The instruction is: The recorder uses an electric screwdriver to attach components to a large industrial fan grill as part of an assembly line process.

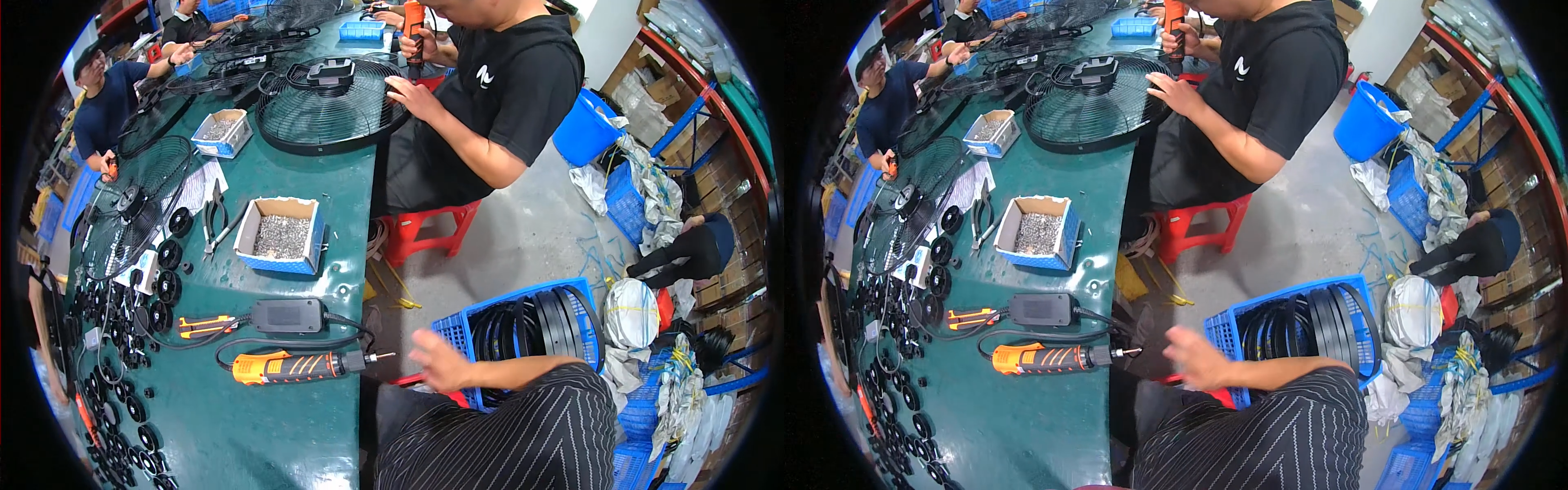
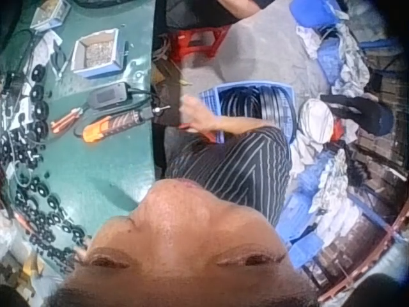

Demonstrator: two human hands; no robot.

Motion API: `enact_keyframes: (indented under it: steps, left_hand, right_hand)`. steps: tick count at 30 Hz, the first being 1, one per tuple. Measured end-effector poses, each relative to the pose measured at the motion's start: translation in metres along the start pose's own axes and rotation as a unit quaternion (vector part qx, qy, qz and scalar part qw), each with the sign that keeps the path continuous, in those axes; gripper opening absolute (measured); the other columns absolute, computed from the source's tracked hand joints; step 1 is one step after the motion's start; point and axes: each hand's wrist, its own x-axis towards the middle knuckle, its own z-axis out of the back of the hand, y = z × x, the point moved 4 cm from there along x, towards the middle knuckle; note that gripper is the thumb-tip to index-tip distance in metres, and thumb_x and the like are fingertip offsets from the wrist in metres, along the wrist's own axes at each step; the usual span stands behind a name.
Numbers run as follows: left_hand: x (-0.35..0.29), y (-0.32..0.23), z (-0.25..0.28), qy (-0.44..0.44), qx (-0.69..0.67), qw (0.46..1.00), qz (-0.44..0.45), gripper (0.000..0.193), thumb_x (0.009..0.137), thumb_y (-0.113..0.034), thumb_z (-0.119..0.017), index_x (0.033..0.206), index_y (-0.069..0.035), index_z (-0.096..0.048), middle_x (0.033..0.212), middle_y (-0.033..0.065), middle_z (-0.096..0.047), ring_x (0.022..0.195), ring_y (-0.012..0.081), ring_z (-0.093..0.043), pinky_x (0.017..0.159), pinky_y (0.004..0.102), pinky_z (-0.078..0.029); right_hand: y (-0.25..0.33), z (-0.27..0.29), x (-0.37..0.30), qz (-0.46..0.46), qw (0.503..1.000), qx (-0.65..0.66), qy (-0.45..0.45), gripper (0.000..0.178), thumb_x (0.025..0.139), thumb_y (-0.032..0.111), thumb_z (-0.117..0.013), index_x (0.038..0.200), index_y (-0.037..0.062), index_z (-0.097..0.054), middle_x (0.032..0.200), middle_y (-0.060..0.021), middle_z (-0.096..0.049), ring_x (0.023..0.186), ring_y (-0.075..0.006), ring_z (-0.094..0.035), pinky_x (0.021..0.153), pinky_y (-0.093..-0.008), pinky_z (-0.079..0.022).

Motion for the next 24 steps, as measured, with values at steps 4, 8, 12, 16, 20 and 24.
enact_keyframes:
  steps: [4,8,12,16,20,24]
  left_hand:
    - [-0.025,-0.088,-0.008,0.048,-0.181,0.982,-0.016,0.045,0.082,-0.029,-0.073,0.121,-0.011,-0.060,0.145,0.0284,-0.042,0.138,0.0530,-0.030,0.109,0.0678,-0.025]
    - [-0.058,-0.146,-0.065,-0.021,-0.277,0.959,0.061,0.040,0.083,-0.029,-0.073,0.117,-0.010,-0.063,0.138,0.0284,-0.047,0.132,0.0527,-0.037,0.106,0.0672,-0.029]
    - [-0.060,-0.160,-0.056,-0.039,-0.219,0.972,0.073,0.036,0.085,-0.029,-0.071,0.113,-0.006,-0.067,0.127,0.0250,-0.059,0.123,0.0457,-0.049,0.103,0.0611,-0.037]
    - [-0.059,-0.165,-0.045,-0.030,-0.224,0.970,0.088,0.044,0.089,-0.033,-0.070,0.119,-0.001,-0.065,0.126,0.0263,-0.060,0.119,0.0495,-0.051,0.103,0.0625,-0.037]
    - [-0.063,-0.171,-0.059,-0.072,-0.233,0.967,0.071,0.043,0.090,-0.030,-0.070,0.121,0.000,-0.063,0.127,0.0273,-0.058,0.120,0.0484,-0.051,0.103,0.0614,-0.037]
    - [-0.059,-0.172,-0.053,-0.051,-0.257,0.963,0.064,0.044,0.092,-0.027,-0.068,0.123,0.003,-0.058,0.130,0.0279,-0.054,0.124,0.0479,-0.047,0.105,0.0615,-0.035]
  right_hand:
    - [-0.114,0.030,-0.104,-0.273,0.936,-0.221,0.009,0.068,0.067,0.013,-0.072,0.131,-0.0030,-0.052,0.142,-0.0318,-0.040,0.135,-0.0485,-0.036,0.114,-0.0542,-0.030]
    - [-0.173,0.021,-0.199,-0.489,0.825,-0.279,0.041,0.084,0.071,0.019,-0.075,0.145,0.0022,-0.038,0.143,-0.0296,-0.038,0.134,-0.0465,-0.039,0.113,-0.0529,-0.032]
    - [-0.156,0.017,-0.202,-0.787,0.602,-0.097,0.092,0.105,0.076,0.030,-0.078,0.157,0.0150,-0.012,0.149,-0.0253,-0.033,0.134,-0.0399,-0.041,0.109,-0.0499,-0.037]
    - [-0.169,0.013,-0.215,-0.797,0.593,-0.115,0.034,0.099,0.079,0.031,-0.076,0.155,0.0119,-0.016,0.141,-0.0236,-0.046,0.125,-0.0379,-0.055,0.102,-0.0466,-0.047]
    - [-0.184,0.022,-0.233,-0.758,0.633,-0.141,0.070,0.068,0.087,0.024,-0.063,0.144,-0.0009,-0.035,0.119,-0.0228,-0.067,0.112,-0.0332,-0.066,0.095,-0.0426,-0.053]
    - [-0.189,0.086,-0.241,-0.733,0.647,-0.207,-0.026,0.036,0.084,0.019,-0.060,0.116,0.0023,-0.054,0.107,-0.0224,-0.070,0.101,-0.0391,-0.069,0.089,-0.0484,-0.054]
